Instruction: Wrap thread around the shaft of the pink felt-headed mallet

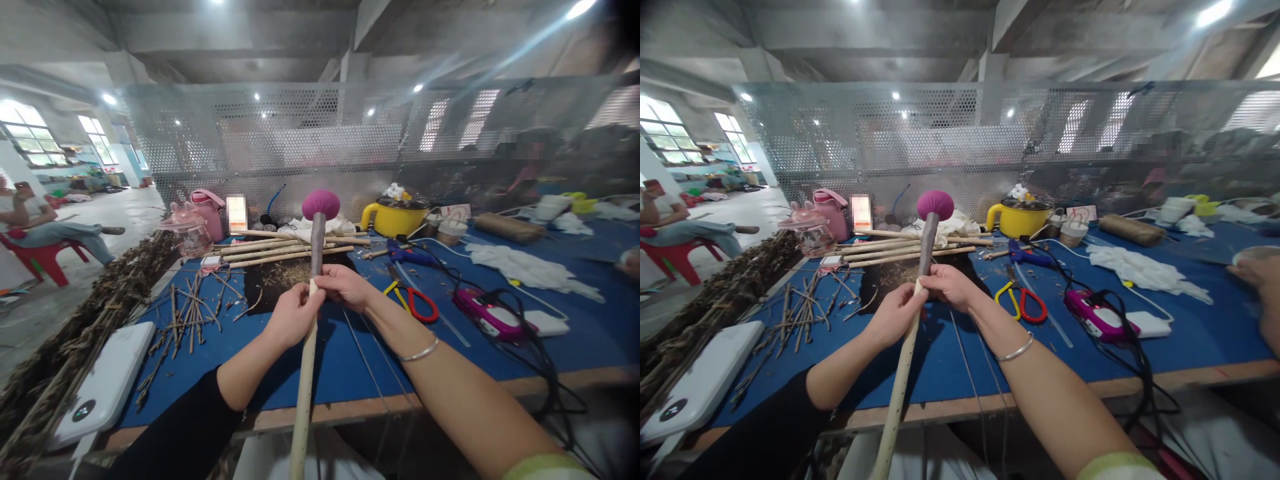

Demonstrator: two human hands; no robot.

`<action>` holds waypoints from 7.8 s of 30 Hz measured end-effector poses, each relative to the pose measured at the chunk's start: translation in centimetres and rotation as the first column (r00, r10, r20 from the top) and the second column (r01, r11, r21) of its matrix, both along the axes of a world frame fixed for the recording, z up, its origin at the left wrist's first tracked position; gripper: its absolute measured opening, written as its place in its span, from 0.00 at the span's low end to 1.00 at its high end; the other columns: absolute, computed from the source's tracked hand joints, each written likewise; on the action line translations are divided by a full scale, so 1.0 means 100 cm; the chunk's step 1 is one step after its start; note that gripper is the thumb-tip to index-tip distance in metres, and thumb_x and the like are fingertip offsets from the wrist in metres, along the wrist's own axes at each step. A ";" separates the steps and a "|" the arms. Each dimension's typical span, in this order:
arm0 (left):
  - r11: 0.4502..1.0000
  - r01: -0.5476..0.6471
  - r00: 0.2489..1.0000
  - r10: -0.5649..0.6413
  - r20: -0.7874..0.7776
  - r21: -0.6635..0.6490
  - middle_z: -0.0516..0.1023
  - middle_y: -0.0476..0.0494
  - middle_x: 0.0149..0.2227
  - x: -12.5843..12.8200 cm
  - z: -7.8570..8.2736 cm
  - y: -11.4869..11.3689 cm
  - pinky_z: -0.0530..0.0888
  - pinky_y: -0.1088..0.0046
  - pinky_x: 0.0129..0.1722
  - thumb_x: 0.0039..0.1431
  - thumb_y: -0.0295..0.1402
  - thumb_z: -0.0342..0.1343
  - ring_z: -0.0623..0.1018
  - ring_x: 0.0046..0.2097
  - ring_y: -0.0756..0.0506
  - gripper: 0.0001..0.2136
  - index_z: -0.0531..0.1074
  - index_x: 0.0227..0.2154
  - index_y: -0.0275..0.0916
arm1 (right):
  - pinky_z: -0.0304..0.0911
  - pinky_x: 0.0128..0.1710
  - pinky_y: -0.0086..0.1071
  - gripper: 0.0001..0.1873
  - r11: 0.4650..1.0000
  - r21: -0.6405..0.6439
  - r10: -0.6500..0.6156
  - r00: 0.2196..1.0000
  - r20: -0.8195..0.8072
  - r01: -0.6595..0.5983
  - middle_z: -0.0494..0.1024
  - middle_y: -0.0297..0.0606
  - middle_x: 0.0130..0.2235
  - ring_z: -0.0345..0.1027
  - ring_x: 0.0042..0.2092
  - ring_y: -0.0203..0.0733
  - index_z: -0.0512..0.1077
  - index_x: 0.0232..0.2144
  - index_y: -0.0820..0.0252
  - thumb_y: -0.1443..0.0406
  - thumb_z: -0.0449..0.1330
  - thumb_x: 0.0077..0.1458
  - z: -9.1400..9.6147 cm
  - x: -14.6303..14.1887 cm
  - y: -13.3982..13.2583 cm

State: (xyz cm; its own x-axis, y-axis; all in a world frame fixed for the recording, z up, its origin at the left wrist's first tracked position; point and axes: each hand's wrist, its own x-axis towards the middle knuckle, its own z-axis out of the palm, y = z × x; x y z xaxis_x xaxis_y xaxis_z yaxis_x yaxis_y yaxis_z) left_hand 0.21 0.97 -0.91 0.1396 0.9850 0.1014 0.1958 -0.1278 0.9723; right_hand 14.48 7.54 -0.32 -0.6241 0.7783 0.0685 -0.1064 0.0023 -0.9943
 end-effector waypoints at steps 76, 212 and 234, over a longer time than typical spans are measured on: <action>0.896 0.357 0.872 -0.219 0.438 -0.264 0.75 0.40 0.35 -0.011 0.011 0.004 0.71 0.75 0.33 0.49 0.38 0.58 0.76 0.33 0.50 0.13 0.69 0.34 0.34 | 0.43 0.15 0.22 0.16 0.995 -0.052 0.077 0.995 -0.067 -0.080 0.66 0.31 0.21 0.54 0.17 0.26 0.66 0.30 0.64 0.57 0.62 0.44 -0.004 0.002 0.001; 0.994 -0.025 0.995 0.035 0.096 -0.104 0.69 0.52 0.19 -0.007 -0.002 0.007 0.62 0.81 0.18 0.43 0.43 0.61 0.68 0.19 0.54 0.16 0.64 0.27 0.36 | 0.34 0.12 0.22 0.14 0.998 -0.025 -0.061 0.995 -0.075 0.059 0.64 0.26 0.17 0.42 0.13 0.22 0.63 0.27 0.64 0.62 0.64 0.41 -0.013 -0.005 0.006; 0.986 0.098 0.977 -0.069 0.202 -0.134 0.72 0.49 0.22 -0.011 0.004 0.011 0.62 0.80 0.20 0.46 0.45 0.57 0.66 0.20 0.55 0.16 0.69 0.28 0.34 | 0.31 0.11 0.22 0.13 0.996 -0.086 -0.039 0.992 -0.121 0.029 0.50 0.20 0.13 0.35 0.14 0.23 0.64 0.28 0.63 0.61 0.62 0.44 -0.011 -0.001 0.007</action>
State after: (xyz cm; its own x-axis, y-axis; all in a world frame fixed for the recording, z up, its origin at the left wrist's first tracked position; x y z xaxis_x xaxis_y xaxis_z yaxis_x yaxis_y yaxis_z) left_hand -0.86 2.02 -0.52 0.2132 0.9770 -0.0053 -0.0062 0.0068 1.0000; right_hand 14.37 8.23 -1.38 -0.5882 0.8051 0.0764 -0.2290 -0.0752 -0.9705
